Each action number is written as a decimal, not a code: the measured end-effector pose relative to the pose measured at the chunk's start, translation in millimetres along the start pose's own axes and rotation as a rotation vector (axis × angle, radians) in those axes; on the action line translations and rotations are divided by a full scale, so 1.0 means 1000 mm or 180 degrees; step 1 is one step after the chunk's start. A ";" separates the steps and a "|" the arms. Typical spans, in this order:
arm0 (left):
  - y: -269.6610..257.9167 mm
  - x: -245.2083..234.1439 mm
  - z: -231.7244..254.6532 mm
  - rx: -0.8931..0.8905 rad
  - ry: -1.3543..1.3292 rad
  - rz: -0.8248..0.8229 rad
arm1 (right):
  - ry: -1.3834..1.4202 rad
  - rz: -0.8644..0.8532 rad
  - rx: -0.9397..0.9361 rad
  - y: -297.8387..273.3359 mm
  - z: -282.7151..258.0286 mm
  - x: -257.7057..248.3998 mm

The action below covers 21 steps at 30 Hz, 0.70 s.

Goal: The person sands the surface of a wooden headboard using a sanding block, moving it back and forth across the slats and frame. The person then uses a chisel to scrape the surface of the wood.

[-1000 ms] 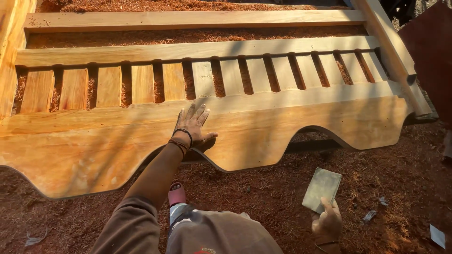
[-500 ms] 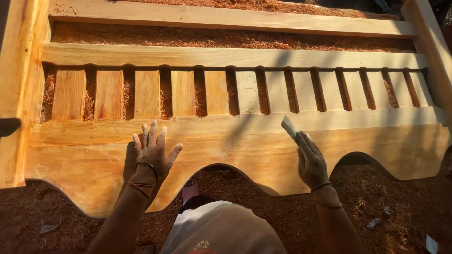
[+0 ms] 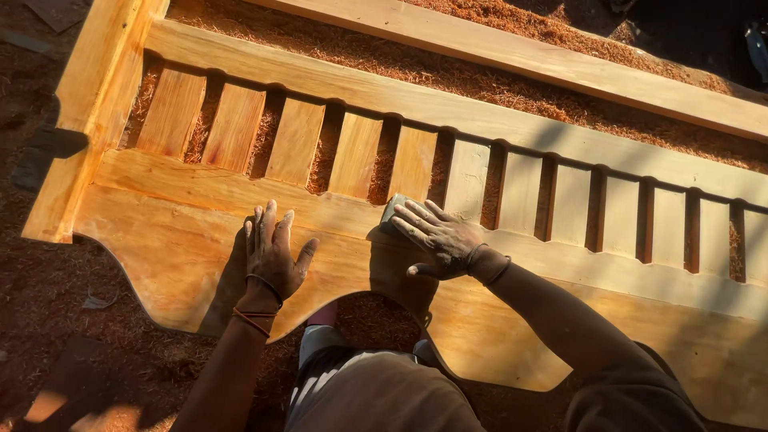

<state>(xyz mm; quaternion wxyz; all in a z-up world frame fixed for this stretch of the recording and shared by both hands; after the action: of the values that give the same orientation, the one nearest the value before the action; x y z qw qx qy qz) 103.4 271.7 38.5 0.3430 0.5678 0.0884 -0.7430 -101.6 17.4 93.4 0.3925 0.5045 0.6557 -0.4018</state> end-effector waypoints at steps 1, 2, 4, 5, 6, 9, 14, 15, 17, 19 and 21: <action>-0.002 0.004 0.008 -0.0057 0.0130 0.0047 | 0.0098 0.0018 -0.0117 0.003 0.003 0.001; -0.003 0.008 0.013 -0.0152 0.0171 0.0085 | 0.0088 -0.0013 -0.0223 0.004 0.006 -0.001; -0.014 0.020 0.028 -0.0423 0.0302 0.0157 | 0.0041 -0.0019 -0.0358 -0.002 0.011 -0.001; -0.021 0.027 0.035 -0.0551 0.0328 0.0180 | 0.0039 -0.0085 -0.0474 -0.012 0.016 0.001; -0.025 0.029 0.042 -0.0576 0.0453 0.0281 | 0.0145 -0.0070 -0.0620 -0.020 0.020 0.000; -0.031 0.040 0.063 -0.0821 0.0675 0.0421 | 0.0302 -0.0155 -0.0974 -0.066 0.043 -0.010; -0.038 0.044 0.101 -0.1245 0.0918 0.0264 | 0.0278 -0.0314 -0.1092 -0.205 0.098 -0.028; -0.038 0.046 0.104 -0.1368 0.0863 0.0192 | 0.0357 -0.0444 -0.1013 -0.232 0.108 -0.030; -0.035 0.049 0.107 -0.1538 0.0835 0.0170 | 0.0406 -0.0573 -0.1001 -0.262 0.119 -0.029; -0.033 0.049 0.107 -0.1613 0.1099 0.0324 | 0.0239 -0.0481 -0.0861 -0.267 0.126 -0.023; -0.033 0.044 0.114 -0.1741 0.1113 0.0192 | 0.0195 -0.0508 -0.0916 -0.232 0.112 -0.016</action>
<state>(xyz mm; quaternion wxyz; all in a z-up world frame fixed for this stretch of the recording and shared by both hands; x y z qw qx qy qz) -11.1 218.6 29.3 0.4844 0.5760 0.3254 -0.5725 -312.9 -130.4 97.1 0.4073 0.4014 0.7562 -0.3181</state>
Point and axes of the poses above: each hand's wrist, its own y-axis towards the middle knuckle, its own x-axis out of the palm, z = x × y, the point moved 4 cm from there along y, towards the middle knuckle, and after that the axes turned 14 degrees about y, right-handed, at the moved point
